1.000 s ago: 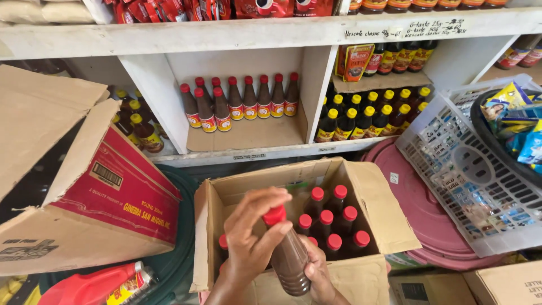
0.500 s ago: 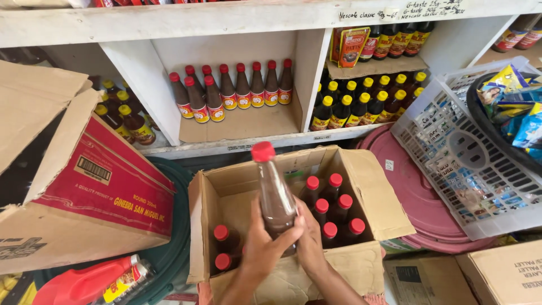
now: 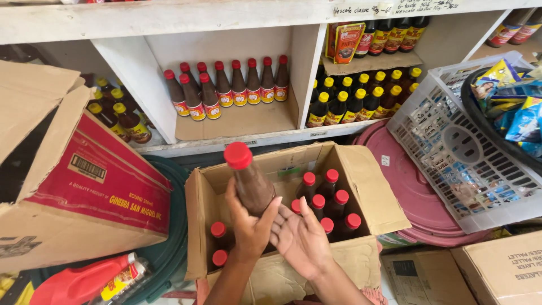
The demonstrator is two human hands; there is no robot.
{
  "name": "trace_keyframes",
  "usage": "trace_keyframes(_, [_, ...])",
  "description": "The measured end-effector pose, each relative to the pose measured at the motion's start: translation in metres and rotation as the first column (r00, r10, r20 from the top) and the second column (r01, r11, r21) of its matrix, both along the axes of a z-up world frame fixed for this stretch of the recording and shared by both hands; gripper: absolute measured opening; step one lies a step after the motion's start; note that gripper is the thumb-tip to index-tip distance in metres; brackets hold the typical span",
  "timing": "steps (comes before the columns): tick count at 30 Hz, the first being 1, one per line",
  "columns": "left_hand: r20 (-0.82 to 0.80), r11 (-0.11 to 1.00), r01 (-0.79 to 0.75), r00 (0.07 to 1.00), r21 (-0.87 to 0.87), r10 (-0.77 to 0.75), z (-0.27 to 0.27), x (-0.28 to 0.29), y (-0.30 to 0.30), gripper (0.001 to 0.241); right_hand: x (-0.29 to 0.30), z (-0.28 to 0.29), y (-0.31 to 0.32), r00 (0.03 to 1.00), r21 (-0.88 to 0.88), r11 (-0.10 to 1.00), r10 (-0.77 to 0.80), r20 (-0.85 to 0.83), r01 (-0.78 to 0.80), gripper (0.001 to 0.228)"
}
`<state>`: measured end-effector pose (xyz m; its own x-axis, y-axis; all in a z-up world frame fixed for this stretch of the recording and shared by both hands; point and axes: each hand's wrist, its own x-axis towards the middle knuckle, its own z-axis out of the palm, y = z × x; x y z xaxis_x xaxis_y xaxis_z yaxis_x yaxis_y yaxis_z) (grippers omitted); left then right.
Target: Stocking bottled sauces from a cardboard box onto store shelves.
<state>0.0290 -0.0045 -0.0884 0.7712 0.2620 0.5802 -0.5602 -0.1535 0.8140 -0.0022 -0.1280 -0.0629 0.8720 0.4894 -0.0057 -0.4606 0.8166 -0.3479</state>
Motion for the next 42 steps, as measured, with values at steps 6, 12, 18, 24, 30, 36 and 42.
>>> trace_keyframes(6, [-0.234, 0.972, 0.066, 0.965, -0.226, -0.120, 0.030, 0.008, 0.014, 0.086, -0.017, 0.012, -0.011, 1.000, -0.258, 0.966, 0.017, 0.020, -0.012, 0.067])
trace_keyframes(12, [-0.126, 0.825, 0.276, 0.916, -0.492, -0.381, 0.030, 0.018, 0.034, 0.064, -0.009, -0.071, -0.039, 0.956, -0.554, 0.787, -0.153, 0.249, 0.271, 0.046])
trace_keyframes(18, [0.079, 0.625, 0.489, 0.821, -0.609, -0.565, 0.039, 0.014, 0.029, 0.061, -0.007, 0.006, 0.002, 0.706, -0.515, 0.504, -0.335, 0.623, 0.694, 0.059])
trace_keyframes(24, [0.085, 0.649, 0.481, 0.836, -0.589, -0.543, 0.032, 0.007, 0.019, 0.066, -0.009, -0.023, 0.023, 0.842, -0.593, 0.617, -0.239, 0.484, 0.517, 0.059])
trace_keyframes(30, [0.105, 0.596, 0.461, 0.840, -0.658, -0.533, 0.033, 0.011, 0.029, 0.070, -0.001, -0.064, 0.010, 0.799, -0.731, 0.473, 0.088, 0.595, 0.492, 0.033])
trace_keyframes(36, [0.070, 0.510, 0.608, 0.682, -0.609, -0.728, 0.034, 0.012, 0.052, 0.067, 0.054, -0.092, -0.064, 0.922, -0.828, 0.423, -0.051, 0.383, 0.367, 0.030])
trace_keyframes(42, [0.013, 0.259, 0.720, 0.348, -0.644, -0.937, 0.035, 0.010, 0.036, 0.076, 0.066, 0.038, -0.046, 0.785, -0.663, 0.573, 0.055, 0.617, 0.481, 0.052])
